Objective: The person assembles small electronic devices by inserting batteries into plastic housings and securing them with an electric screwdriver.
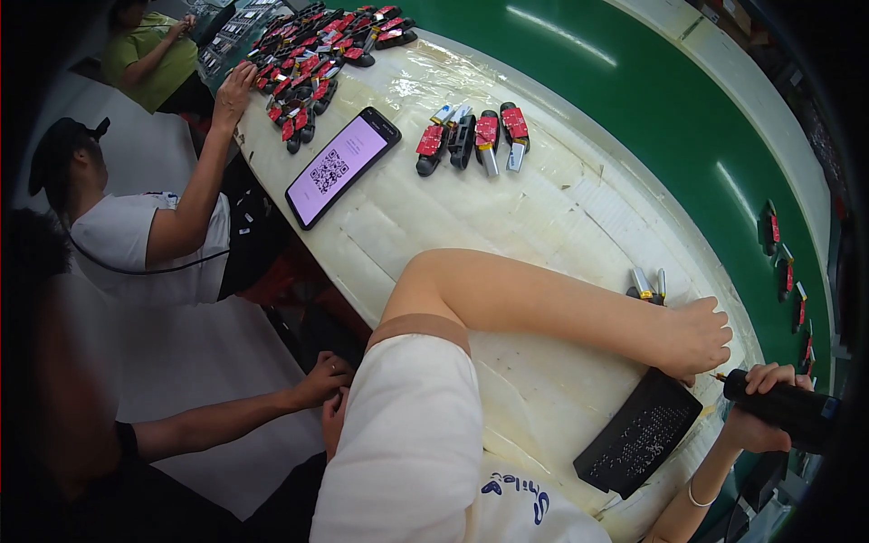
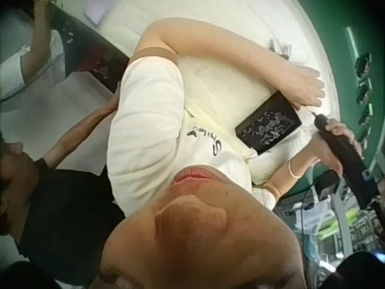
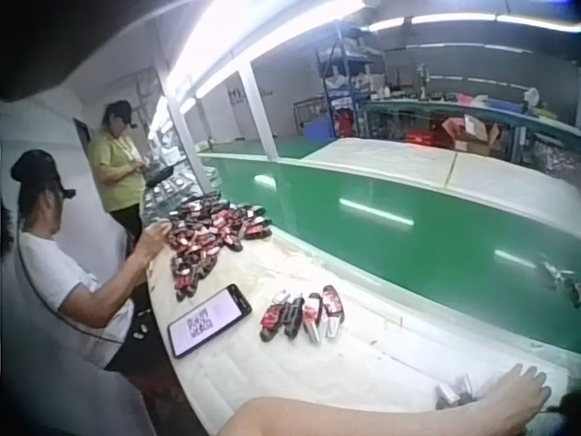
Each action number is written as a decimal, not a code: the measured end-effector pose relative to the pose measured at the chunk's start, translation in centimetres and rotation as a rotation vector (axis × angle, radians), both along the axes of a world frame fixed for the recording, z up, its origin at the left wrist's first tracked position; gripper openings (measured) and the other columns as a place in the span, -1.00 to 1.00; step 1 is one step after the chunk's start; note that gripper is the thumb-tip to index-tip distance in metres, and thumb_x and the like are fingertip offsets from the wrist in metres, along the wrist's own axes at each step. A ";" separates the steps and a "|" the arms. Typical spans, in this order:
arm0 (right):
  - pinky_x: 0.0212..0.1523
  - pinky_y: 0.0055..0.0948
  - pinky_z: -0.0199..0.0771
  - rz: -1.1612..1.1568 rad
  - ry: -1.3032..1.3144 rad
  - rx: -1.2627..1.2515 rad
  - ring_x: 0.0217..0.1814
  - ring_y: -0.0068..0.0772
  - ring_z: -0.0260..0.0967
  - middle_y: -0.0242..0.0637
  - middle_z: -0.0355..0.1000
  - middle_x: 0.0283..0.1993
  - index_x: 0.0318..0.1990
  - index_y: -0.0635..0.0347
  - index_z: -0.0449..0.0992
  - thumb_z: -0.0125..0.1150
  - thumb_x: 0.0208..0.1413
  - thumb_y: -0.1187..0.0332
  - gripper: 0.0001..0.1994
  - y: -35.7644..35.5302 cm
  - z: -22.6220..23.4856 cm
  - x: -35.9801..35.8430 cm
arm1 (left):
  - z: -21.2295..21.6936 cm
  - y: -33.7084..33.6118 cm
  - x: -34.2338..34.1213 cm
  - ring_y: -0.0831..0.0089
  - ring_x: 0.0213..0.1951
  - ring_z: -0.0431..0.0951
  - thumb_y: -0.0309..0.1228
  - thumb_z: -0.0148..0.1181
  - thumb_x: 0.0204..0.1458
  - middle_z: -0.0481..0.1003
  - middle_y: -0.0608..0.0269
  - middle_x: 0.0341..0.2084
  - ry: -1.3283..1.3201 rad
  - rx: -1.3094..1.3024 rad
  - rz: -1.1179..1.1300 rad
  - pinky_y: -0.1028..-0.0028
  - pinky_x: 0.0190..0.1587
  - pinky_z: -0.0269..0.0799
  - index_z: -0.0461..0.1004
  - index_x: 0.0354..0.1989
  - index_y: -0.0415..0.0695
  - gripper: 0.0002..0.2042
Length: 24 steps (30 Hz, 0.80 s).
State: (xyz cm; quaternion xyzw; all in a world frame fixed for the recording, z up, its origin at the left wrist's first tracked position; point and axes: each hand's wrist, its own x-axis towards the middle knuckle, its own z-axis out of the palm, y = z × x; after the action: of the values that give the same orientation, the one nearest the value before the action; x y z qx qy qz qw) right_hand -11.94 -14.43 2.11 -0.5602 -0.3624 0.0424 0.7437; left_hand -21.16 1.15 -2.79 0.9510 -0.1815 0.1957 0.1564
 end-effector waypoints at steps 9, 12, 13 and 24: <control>-0.38 -0.46 0.35 -0.087 -0.004 -0.070 -0.52 -0.43 0.24 -0.26 0.20 -0.48 -0.11 0.22 0.16 -0.05 -0.29 -0.55 -0.08 -0.6 -0.1 -0.4 | -0.2 -0.6 0.2 0.34 -0.19 0.39 -0.08 0.35 -0.27 0.42 0.24 -0.35 0.027 -0.007 -0.020 0.36 -0.18 0.23 0.44 -0.30 -0.14 -0.56; -0.29 -0.40 0.39 -0.172 -0.021 -0.062 -0.45 -0.39 0.30 -0.23 0.23 -0.42 -0.09 0.23 0.15 -0.06 -0.25 -0.54 -0.09 1.0 0.3 -1.7 | -0.1 -0.4 -0.2 0.33 -0.19 0.38 -0.09 0.36 -0.29 0.40 0.24 -0.36 0.036 -0.027 -0.004 0.37 -0.19 0.23 0.44 -0.29 -0.14 -0.55; -0.25 -0.37 0.40 -0.222 -0.032 -0.040 -0.42 -0.38 0.33 -0.22 0.24 -0.39 -0.07 0.23 0.14 -0.06 -0.23 -0.53 -0.09 1.6 0.4 -1.9 | -0.1 -0.2 -0.3 0.33 -0.20 0.37 -0.09 0.36 -0.30 0.39 0.25 -0.36 0.039 -0.040 0.006 0.37 -0.19 0.23 0.43 -0.29 -0.15 -0.54; -0.60 -0.56 0.27 0.051 0.032 0.134 -0.64 -0.49 0.21 -0.32 0.25 -0.56 -0.10 0.19 0.14 0.14 -0.32 -0.45 -0.12 1.2 0.1 -1.9 | 2.0 2.0 -1.1 0.23 -0.20 0.41 -0.33 0.26 -0.18 0.38 0.15 -0.37 0.207 -0.097 -0.084 0.30 -0.20 0.30 0.36 -0.30 -0.16 -0.70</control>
State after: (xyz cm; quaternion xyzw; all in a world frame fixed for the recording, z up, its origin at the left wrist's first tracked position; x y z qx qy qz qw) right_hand -13.83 -13.20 2.24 -0.4990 -0.3665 0.0459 0.7839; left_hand -22.27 3.18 -0.78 0.9489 -0.1943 0.0984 0.2282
